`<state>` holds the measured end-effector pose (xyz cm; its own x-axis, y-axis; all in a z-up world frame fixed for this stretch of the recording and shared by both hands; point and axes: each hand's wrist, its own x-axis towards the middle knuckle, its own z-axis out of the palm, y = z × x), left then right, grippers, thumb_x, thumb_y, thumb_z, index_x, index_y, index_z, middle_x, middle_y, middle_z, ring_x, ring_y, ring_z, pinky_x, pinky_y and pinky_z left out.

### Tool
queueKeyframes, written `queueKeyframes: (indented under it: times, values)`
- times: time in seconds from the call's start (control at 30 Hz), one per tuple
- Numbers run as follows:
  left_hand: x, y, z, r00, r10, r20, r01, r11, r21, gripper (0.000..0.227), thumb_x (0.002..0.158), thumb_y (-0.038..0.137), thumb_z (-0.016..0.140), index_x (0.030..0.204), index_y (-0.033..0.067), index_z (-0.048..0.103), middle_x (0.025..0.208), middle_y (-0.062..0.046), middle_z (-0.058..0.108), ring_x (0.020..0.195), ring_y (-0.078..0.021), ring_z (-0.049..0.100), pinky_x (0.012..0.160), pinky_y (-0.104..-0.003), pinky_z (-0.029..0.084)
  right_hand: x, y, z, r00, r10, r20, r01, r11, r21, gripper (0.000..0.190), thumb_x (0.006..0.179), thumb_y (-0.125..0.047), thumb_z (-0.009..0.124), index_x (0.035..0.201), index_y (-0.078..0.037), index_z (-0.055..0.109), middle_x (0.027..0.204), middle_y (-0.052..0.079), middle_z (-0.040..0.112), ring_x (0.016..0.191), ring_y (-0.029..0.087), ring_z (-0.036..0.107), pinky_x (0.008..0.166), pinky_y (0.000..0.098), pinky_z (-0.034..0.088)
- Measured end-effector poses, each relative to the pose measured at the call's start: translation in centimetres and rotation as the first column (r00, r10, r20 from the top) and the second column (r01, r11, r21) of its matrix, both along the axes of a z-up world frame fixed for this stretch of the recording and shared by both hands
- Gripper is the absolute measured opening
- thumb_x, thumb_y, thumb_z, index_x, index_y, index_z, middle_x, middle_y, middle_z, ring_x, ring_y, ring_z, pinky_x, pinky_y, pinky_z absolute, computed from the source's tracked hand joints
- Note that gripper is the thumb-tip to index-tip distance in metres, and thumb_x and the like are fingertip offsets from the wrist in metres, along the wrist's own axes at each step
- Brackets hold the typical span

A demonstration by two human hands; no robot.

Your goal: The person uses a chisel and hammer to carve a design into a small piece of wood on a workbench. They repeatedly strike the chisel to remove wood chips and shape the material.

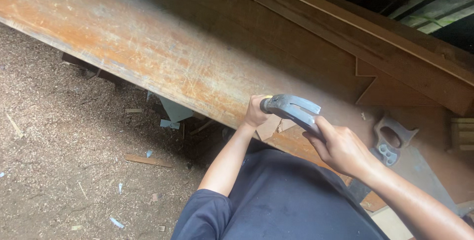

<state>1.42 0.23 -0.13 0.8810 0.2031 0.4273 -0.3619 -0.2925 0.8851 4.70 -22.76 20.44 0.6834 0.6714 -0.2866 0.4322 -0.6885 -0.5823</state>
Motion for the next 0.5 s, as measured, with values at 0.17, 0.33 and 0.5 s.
queueKeyframes:
  times: [0.17, 0.33, 0.5]
  values:
    - [-0.3, 0.0, 0.0, 0.997, 0.002, -0.071, -0.003, 1.0, -0.009, 0.015, 0.078, 0.01, 0.08, 0.085, 0.0005, 0.07, 0.08, -0.018, 0.07, 0.074, -0.0334, 0.072, 0.067, -0.037, 0.055, 0.0, -0.7, -1.2, 0.999, -0.029, -0.04, 0.031, 0.998, 0.057, 0.027, 0.092, -0.026, 0.067, 0.108, -0.007, 0.056, 0.072, 0.021, 0.072, 0.065, 0.042, 0.071, 0.057, 0.0508, 0.053]
    - [-0.3, 0.0, -0.2, 0.995, -0.003, -0.101, -0.005, 0.997, -0.078, 0.012, 0.082, 0.009, 0.075, 0.084, -0.0015, 0.068, 0.075, -0.016, 0.069, 0.066, -0.028, 0.071, 0.06, -0.036, 0.052, 0.1, -3.2, 0.9, 0.996, -0.029, 0.081, 0.003, 0.952, 0.305, 0.047, 0.09, -0.022, 0.065, 0.13, -0.001, 0.055, 0.082, 0.018, 0.076, 0.068, 0.033, 0.075, 0.061, 0.0432, 0.059]
    - [-0.3, -0.2, -1.3, 0.994, 0.047, -0.101, -0.05, 0.999, -0.022, 0.022, 0.087, 0.009, 0.075, 0.071, -0.0001, 0.062, 0.065, -0.015, 0.063, 0.057, -0.0267, 0.065, 0.054, -0.037, 0.047, -1.1, -6.8, 2.4, 0.975, -0.222, 0.015, 0.147, 0.694, 0.705, 0.023, 0.101, -0.01, 0.057, 0.124, -0.01, 0.062, 0.09, 0.005, 0.074, 0.069, 0.011, 0.066, 0.062, 0.0284, 0.056]
